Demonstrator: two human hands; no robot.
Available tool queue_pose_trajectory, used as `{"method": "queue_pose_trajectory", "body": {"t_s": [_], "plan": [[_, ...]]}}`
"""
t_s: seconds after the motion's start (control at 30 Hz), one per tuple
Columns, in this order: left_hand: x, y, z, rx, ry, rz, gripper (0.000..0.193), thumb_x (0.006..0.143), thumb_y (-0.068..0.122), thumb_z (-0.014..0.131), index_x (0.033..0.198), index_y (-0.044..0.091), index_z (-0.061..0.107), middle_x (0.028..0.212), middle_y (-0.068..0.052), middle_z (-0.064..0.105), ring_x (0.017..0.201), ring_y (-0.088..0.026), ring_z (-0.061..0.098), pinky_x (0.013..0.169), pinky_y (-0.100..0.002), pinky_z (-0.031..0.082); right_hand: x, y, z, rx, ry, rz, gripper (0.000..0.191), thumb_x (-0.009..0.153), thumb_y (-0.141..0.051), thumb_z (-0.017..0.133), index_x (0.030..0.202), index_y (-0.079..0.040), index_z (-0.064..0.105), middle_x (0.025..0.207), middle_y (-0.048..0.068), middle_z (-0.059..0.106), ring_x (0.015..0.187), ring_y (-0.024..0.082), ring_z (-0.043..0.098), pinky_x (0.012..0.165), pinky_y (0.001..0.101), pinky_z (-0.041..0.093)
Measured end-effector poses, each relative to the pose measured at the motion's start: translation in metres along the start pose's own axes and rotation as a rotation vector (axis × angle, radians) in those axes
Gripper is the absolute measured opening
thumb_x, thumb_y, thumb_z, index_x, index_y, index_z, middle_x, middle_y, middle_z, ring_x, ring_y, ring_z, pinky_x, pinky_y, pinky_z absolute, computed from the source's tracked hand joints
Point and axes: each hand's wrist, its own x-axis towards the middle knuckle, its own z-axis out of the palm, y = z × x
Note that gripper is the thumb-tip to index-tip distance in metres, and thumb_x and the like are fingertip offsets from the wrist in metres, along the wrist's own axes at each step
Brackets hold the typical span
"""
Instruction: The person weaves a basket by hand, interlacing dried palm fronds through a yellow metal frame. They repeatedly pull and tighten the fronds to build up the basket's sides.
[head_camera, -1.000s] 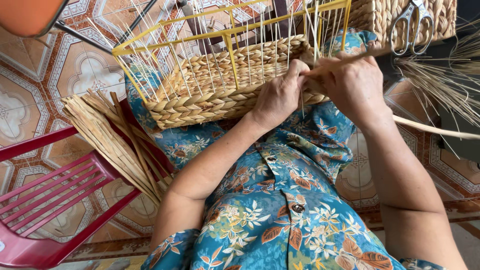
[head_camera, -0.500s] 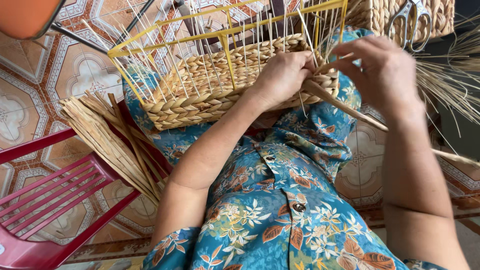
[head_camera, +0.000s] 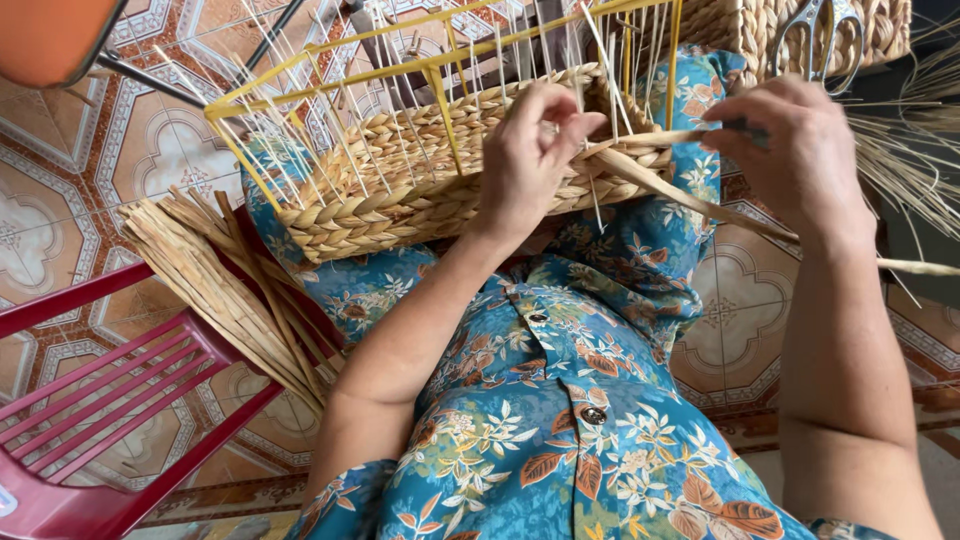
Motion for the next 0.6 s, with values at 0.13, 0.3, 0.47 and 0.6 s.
{"method": "queue_pose_trajectory", "body": {"t_s": [0.13,0.3,0.47,0.6], "plan": [[-0.004,0.015,-0.001,0.044,-0.182,-0.077,0.024,0.105,0.012,0.062,0.128,0.007,0.055,0.104,-0.009,0.074,0.065,-0.006,0.072,0.052,-0.019,0.057,-0.014,-0.014,-0.007,0.046,-0.112,0.052,0.021,0.103,-0.029,0.075,0.111,-0.010,0.077,0.097,0.003,0.074,0.078,0.015,0.069,0.070,0.0323,0.055],[0.019,0.022,0.001,-0.137,-0.577,-0.356,0.043,0.089,0.013,0.071,0.127,0.008,0.051,0.113,0.000,0.068,0.062,-0.006,0.074,0.052,-0.018,0.060,-0.015,-0.037,-0.020,0.039,-0.241,0.016,0.017,0.103,-0.025,0.074,0.114,-0.013,0.077,0.096,0.002,0.072,0.072,0.016,0.067,0.066,0.0329,0.057],[0.014,0.020,0.023,0.347,-0.335,0.115,0.012,0.091,0.017,0.077,0.101,0.010,0.074,0.078,-0.003,0.070,0.058,-0.015,0.070,0.051,-0.028,0.060,0.011,-0.042,-0.011,-0.004,-0.052,0.006,0.009,0.112,-0.011,0.067,0.108,-0.004,0.064,0.088,0.011,0.066,0.070,0.025,0.066,0.060,0.0372,0.054],[0.008,0.017,0.032,0.364,-0.163,0.153,0.001,0.092,0.009,0.072,0.093,0.010,0.071,0.081,-0.004,0.068,0.065,-0.019,0.072,0.056,-0.033,0.061,0.012,-0.042,0.039,0.097,0.102,0.094,0.019,0.110,-0.003,0.066,0.101,-0.001,0.049,0.084,0.018,0.063,0.074,0.035,0.066,0.063,0.0439,0.052]]}}
